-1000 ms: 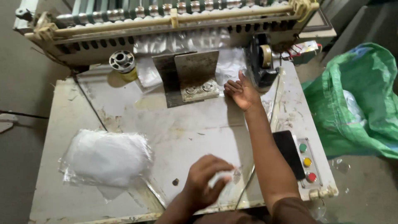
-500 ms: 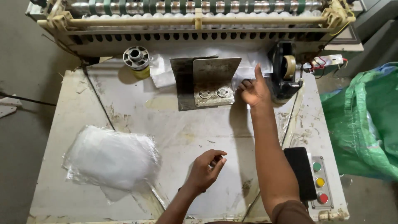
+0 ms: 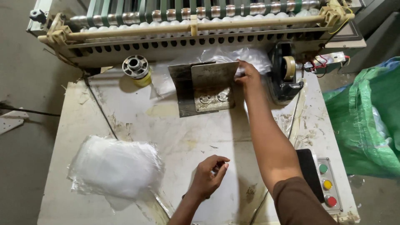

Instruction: Folding plastic bags and placing them into a larger storage bag

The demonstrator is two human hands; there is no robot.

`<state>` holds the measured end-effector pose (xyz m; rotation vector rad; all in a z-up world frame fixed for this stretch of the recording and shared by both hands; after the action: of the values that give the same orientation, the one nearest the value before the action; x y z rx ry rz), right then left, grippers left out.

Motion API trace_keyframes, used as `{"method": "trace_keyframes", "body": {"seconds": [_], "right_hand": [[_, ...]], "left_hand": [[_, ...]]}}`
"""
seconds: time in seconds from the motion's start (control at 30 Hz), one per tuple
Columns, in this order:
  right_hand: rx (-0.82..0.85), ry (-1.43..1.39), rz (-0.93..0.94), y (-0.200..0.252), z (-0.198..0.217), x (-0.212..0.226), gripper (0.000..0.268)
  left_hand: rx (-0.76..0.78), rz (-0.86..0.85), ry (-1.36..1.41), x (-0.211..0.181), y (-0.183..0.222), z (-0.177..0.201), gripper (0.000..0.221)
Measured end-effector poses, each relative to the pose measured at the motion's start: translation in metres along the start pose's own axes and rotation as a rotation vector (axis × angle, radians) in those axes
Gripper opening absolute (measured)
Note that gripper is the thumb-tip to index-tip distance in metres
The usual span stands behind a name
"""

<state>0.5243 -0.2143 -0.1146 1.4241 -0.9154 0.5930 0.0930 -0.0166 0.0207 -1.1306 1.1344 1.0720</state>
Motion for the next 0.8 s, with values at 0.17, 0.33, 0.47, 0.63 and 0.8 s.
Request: {"method": "trace_keyframes", "body": {"seconds": [0.17, 0.33, 0.47, 0.63, 0.8], "right_hand": [[0.078, 0.082, 0.833, 0.099, 0.026, -0.037, 0.058], [-0.207, -0.346, 0.577, 0.071, 0.054, -0.064, 0.040], [-0.120, -1.207, 0.326, 0.065, 0.090, -0.112, 0.035], [-0.077, -1.281, 0.398, 0.186, 0.112, -0.124, 0.030], [-0.019, -1.219, 0.353, 0.284, 0.133, -0.166, 0.018]], "left_hand": [[-0.001, -0.028, -0.033, 0.001, 0.003, -0.001, 0.012], [0.004, -0.033, -0.050, -0.003, 0.003, -0.002, 0.013], [0.014, -0.048, -0.006, -0.007, 0.005, -0.005, 0.019], [-0.004, 0.157, 0.294, -0.016, -0.033, -0.049, 0.062], [0.159, 0.549, 0.887, -0.037, -0.083, -0.130, 0.081]]}}
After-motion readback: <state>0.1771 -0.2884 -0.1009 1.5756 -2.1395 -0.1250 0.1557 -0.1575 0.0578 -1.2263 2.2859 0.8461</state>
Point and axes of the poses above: each hand's wrist, its own y-axis away from the middle knuckle, its own z-axis out of the back of the hand, x = y × z, the point moved 1 cm from there along -y, towards the middle knuckle, and after that the axes turned 14 degrees about y, right-handed, at the moved point
